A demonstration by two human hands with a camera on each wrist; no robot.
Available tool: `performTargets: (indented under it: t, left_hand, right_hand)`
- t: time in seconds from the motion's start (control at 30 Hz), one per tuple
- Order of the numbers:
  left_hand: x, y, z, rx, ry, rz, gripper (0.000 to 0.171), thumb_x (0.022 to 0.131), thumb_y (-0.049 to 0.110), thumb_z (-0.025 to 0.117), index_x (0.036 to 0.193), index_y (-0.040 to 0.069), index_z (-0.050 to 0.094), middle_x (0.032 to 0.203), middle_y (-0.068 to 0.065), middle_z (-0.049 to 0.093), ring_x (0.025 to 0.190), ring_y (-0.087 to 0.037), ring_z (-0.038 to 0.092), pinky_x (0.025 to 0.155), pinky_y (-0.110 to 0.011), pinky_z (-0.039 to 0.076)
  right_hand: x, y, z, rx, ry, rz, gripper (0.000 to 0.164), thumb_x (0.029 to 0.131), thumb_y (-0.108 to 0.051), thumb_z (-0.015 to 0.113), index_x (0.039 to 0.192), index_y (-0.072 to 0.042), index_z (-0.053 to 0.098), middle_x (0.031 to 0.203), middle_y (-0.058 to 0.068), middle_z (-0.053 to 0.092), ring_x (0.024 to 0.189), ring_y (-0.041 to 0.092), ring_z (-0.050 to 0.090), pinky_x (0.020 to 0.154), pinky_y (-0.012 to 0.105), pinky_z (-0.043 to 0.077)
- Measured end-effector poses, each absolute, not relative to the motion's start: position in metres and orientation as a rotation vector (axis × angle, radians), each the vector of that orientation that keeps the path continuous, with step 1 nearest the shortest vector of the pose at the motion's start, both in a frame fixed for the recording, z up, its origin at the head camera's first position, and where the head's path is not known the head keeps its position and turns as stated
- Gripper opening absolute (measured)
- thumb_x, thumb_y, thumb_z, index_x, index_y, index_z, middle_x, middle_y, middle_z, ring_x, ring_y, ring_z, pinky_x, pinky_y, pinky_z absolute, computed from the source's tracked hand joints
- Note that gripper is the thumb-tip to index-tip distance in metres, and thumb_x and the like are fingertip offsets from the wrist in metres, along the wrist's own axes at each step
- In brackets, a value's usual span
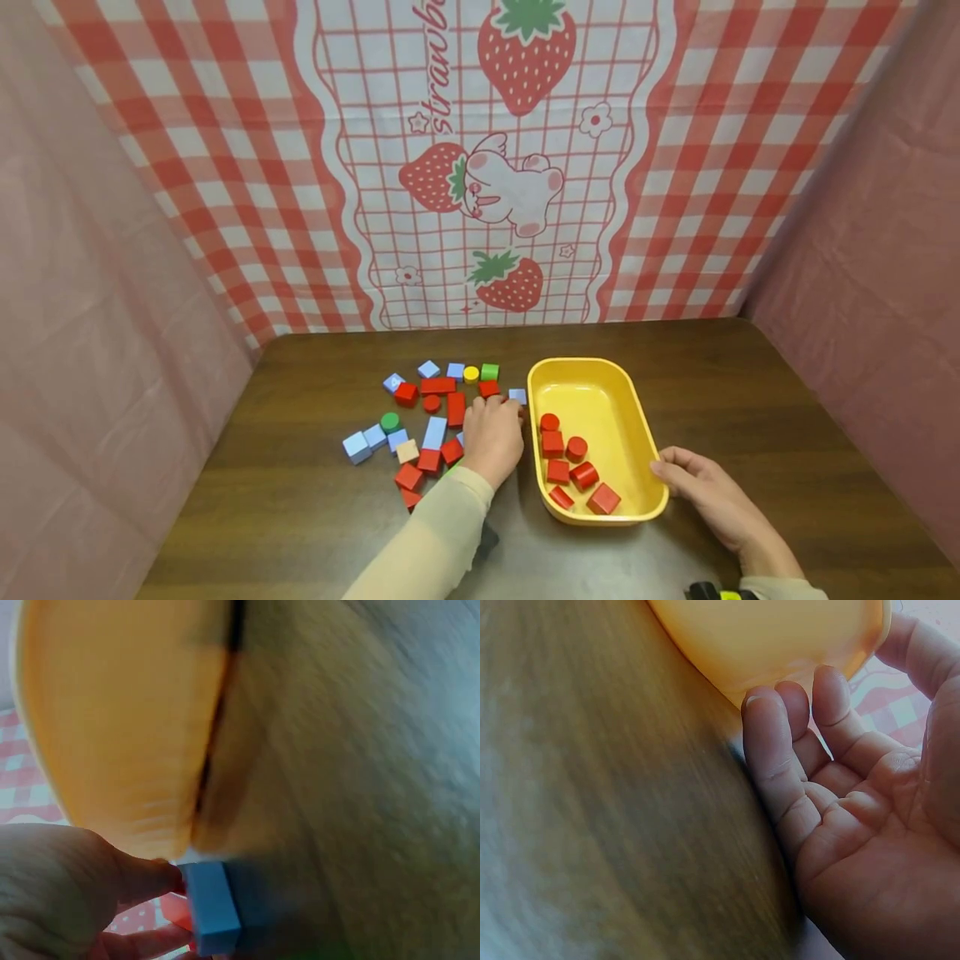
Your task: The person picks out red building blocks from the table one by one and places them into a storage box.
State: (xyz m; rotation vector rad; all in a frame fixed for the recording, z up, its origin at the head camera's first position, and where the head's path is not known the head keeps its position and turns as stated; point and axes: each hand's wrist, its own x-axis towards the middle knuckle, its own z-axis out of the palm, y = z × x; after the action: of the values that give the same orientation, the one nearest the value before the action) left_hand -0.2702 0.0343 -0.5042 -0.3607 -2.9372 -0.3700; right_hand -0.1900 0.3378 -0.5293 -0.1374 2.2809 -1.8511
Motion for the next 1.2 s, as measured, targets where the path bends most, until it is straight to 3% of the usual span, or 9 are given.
performTargets:
  t: [0.2,0.3,0.43,0.5,0.63,0.77,0.9,1.03,1.2]
  left_hand:
    - [-0.272,0.033,-0.513,-0.338,-2.864,-0.32,0.009,0.088,0.016,0.07,0.092,0.009,0.073,0.085,-0.012,0.067,0.075,-0.029,0.058,0.066,-0.043,0.053]
    - [-0.273,0.035,-0.514,-0.267,-2.88,-0.371,0.023,0.085,0.021,0.075,0.099,0.004,0.067,0.087,-0.014,0.066,0.076,-0.029,0.059,0.066,-0.043,0.054]
    - [-0.275,0.037,-0.515,-0.268,-2.899,-0.445,0.037,0.084,0.024,0.078,0.111,0.005,0.061,0.096,-0.014,0.062,0.082,-0.028,0.059,0.07,-0.042,0.055]
    - [-0.276,0.037,-0.515,-0.315,-2.888,-0.44,0.029,0.088,0.017,0.073,0.113,0.006,0.064,0.097,-0.013,0.063,0.083,-0.028,0.06,0.07,-0.042,0.056]
    - [-0.276,0.036,-0.514,-0.377,-2.862,-0.41,0.012,0.093,0.005,0.062,0.102,0.005,0.07,0.089,-0.012,0.067,0.078,-0.026,0.062,0.067,-0.041,0.057]
    - [-0.276,0.031,-0.506,-0.344,-2.806,-0.474,0.007,0.094,0.01,0.066,0.089,0.005,0.069,0.079,-0.011,0.068,0.071,-0.025,0.063,0.062,-0.04,0.058]
    - [-0.272,0.027,-0.482,-0.296,-2.649,-0.546,0.011,0.091,0.024,0.072,0.093,0.013,0.07,0.082,-0.003,0.071,0.073,-0.02,0.061,0.065,-0.038,0.056]
    - [-0.254,0.039,-0.462,-0.572,-2.494,-0.478,0.015,0.09,0.034,0.073,0.101,0.024,0.074,0.091,0.009,0.071,0.08,-0.012,0.053,0.071,-0.031,0.05]
    - [-0.229,0.066,-0.468,-1.039,-2.458,-0.305,0.016,0.088,0.029,0.075,0.104,0.029,0.076,0.096,0.013,0.068,0.085,-0.007,0.048,0.073,-0.022,0.045]
  right_hand:
    - [-0.19,0.338,-0.531,-0.175,2.286,-1.85,0.027,0.102,-0.014,0.052,0.103,0.013,0.054,0.081,0.004,0.063,0.077,0.017,0.058,0.07,0.026,0.048]
    - [-0.19,0.338,-0.53,-0.158,2.283,-1.857,0.027,0.102,-0.014,0.052,0.103,0.012,0.054,0.08,0.004,0.063,0.076,0.017,0.058,0.069,0.026,0.049]
    - [-0.19,0.338,-0.53,-0.128,2.273,-1.866,0.026,0.102,-0.015,0.053,0.104,0.011,0.054,0.081,0.004,0.063,0.076,0.018,0.059,0.068,0.027,0.05]
    - [-0.19,0.337,-0.53,-0.124,2.273,-1.866,0.026,0.102,-0.015,0.053,0.104,0.011,0.054,0.08,0.004,0.063,0.076,0.018,0.059,0.068,0.027,0.05]
    - [-0.19,0.336,-0.53,-0.122,2.273,-1.864,0.026,0.102,-0.015,0.053,0.103,0.011,0.054,0.081,0.004,0.063,0.076,0.018,0.059,0.069,0.026,0.05]
    - [-0.191,0.336,-0.529,-0.132,2.278,-1.855,0.027,0.102,-0.015,0.053,0.104,0.012,0.054,0.081,0.005,0.064,0.077,0.018,0.059,0.069,0.027,0.05]
    - [-0.193,0.336,-0.528,-0.149,2.285,-1.845,0.027,0.102,-0.015,0.053,0.104,0.012,0.054,0.081,0.006,0.064,0.077,0.019,0.059,0.069,0.027,0.05]
    - [-0.193,0.336,-0.528,-0.13,2.281,-1.851,0.028,0.102,-0.016,0.053,0.104,0.012,0.054,0.081,0.007,0.065,0.076,0.019,0.06,0.068,0.027,0.051]
    - [-0.191,0.336,-0.528,-0.102,2.276,-1.853,0.027,0.102,-0.016,0.054,0.104,0.011,0.055,0.08,0.004,0.064,0.075,0.017,0.06,0.067,0.027,0.05]
